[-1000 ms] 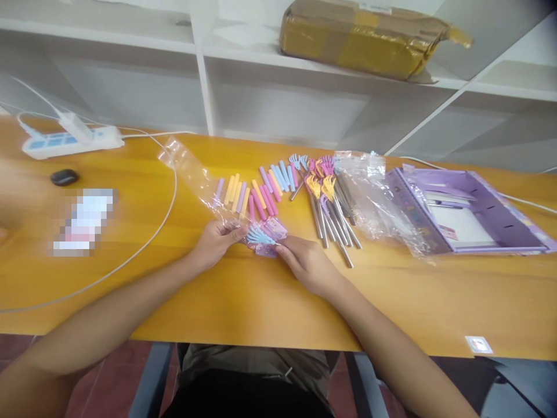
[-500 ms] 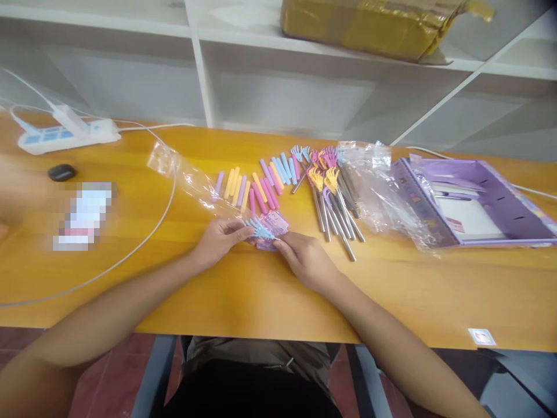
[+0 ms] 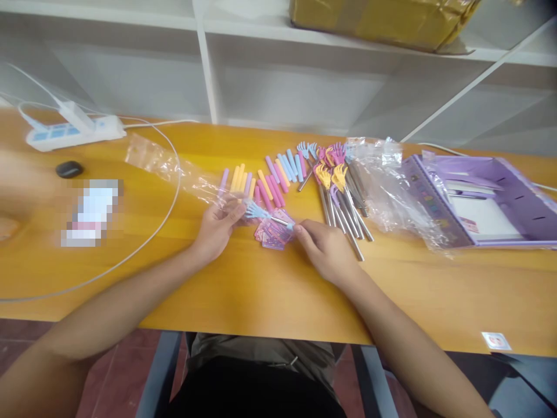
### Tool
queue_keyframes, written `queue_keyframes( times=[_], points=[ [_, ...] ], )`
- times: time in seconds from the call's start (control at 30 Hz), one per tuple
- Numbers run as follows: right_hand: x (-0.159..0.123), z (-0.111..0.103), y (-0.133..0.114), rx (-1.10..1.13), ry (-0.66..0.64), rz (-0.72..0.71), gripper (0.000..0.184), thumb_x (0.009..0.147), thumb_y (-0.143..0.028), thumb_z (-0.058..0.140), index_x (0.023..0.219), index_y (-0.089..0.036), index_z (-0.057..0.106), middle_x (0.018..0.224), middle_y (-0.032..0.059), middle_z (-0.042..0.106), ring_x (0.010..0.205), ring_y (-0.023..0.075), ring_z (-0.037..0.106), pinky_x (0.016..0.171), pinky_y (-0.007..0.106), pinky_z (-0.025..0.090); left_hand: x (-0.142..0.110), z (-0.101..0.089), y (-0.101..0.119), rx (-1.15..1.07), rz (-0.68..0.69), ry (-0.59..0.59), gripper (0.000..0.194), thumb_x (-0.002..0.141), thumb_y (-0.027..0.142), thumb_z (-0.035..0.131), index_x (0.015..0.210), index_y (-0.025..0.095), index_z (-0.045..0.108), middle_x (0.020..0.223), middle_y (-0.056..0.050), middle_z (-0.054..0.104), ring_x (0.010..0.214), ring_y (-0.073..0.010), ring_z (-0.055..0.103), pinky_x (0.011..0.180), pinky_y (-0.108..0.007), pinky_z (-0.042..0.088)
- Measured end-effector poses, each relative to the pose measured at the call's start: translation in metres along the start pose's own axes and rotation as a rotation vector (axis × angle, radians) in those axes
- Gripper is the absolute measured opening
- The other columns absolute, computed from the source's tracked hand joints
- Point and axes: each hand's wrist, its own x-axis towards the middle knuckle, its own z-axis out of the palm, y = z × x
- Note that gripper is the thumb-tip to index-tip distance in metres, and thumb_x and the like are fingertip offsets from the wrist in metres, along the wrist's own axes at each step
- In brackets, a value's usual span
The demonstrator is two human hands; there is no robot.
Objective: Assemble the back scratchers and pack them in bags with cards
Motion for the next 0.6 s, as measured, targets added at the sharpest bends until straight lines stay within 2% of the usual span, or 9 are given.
queue_keyframes(
  times=[0.13, 0.23, 0.37, 0.47, 0.53, 0.6],
  points=[
    [0.000, 0.005, 0.000, 0.072, 0.021, -0.085, 0.043, 0.115, -0.046, 0.043, 0.092, -0.021, 0.069, 0.085, 0.0061, 0.073, 0.078, 0.0213, 0.068, 0.072, 0.031, 0.044, 0.000, 0.002, 0.000, -0.021, -0.088, 0.012, 0.041, 0.073, 0.044, 0.101, 0.096, 0.016, 0.081, 0.094, -0.005, 0.082, 0.081, -0.0180, 0.078, 0.082, -0.033, 0.067],
    [-0.001, 0.011, -0.002, 0.104, 0.047, -0.128, 0.037, 0.115, -0.043, 0.046, 0.096, -0.020, 0.069, 0.087, 0.0063, 0.073, 0.080, 0.0212, 0.069, 0.074, 0.032, 0.046, -0.004, 0.002, -0.003, 0.014, -0.118, -0.035, 0.039, 0.074, 0.045, 0.100, 0.088, 0.015, 0.080, 0.091, -0.006, 0.082, 0.081, -0.0196, 0.079, 0.085, -0.036, 0.066],
    [-0.005, 0.018, -0.006, 0.165, 0.057, -0.163, 0.027, 0.113, -0.039, 0.052, 0.103, -0.020, 0.068, 0.087, 0.0059, 0.073, 0.077, 0.0201, 0.068, 0.072, 0.031, 0.048, -0.011, -0.002, -0.012, 0.134, -0.167, -0.157, 0.035, 0.081, 0.046, 0.095, 0.096, 0.016, 0.084, 0.097, -0.009, 0.084, 0.086, -0.0235, 0.081, 0.088, -0.038, 0.066],
    [-0.007, 0.022, -0.007, 0.246, 0.049, -0.186, 0.018, 0.111, -0.035, 0.056, 0.119, -0.021, 0.064, 0.095, 0.0061, 0.074, 0.079, 0.0190, 0.067, 0.073, 0.031, 0.051, -0.015, -0.004, -0.017, 0.202, -0.152, -0.224, 0.032, 0.084, 0.043, 0.093, 0.100, 0.017, 0.086, 0.103, -0.009, 0.085, 0.094, -0.0250, 0.081, 0.093, -0.039, 0.065],
    [-0.007, 0.023, -0.006, 0.314, 0.048, -0.187, 0.023, 0.110, -0.034, 0.057, 0.129, -0.022, 0.058, 0.095, 0.0046, 0.070, 0.078, 0.0180, 0.066, 0.072, 0.031, 0.052, -0.014, -0.004, -0.015, 0.204, -0.122, -0.215, 0.030, 0.086, 0.043, 0.091, 0.097, 0.016, 0.085, 0.099, -0.009, 0.085, 0.090, -0.0237, 0.080, 0.091, -0.037, 0.065],
    [-0.006, 0.023, -0.003, 0.400, 0.053, -0.161, 0.026, 0.110, -0.035, 0.058, 0.133, -0.023, 0.054, 0.091, 0.0018, 0.065, 0.076, 0.0169, 0.063, 0.069, 0.029, 0.052, -0.011, -0.003, -0.012, 0.160, -0.087, -0.139, 0.031, 0.084, 0.045, 0.092, 0.092, 0.015, 0.084, 0.092, -0.008, 0.084, 0.082, -0.0209, 0.079, 0.085, -0.034, 0.065]
  ],
)
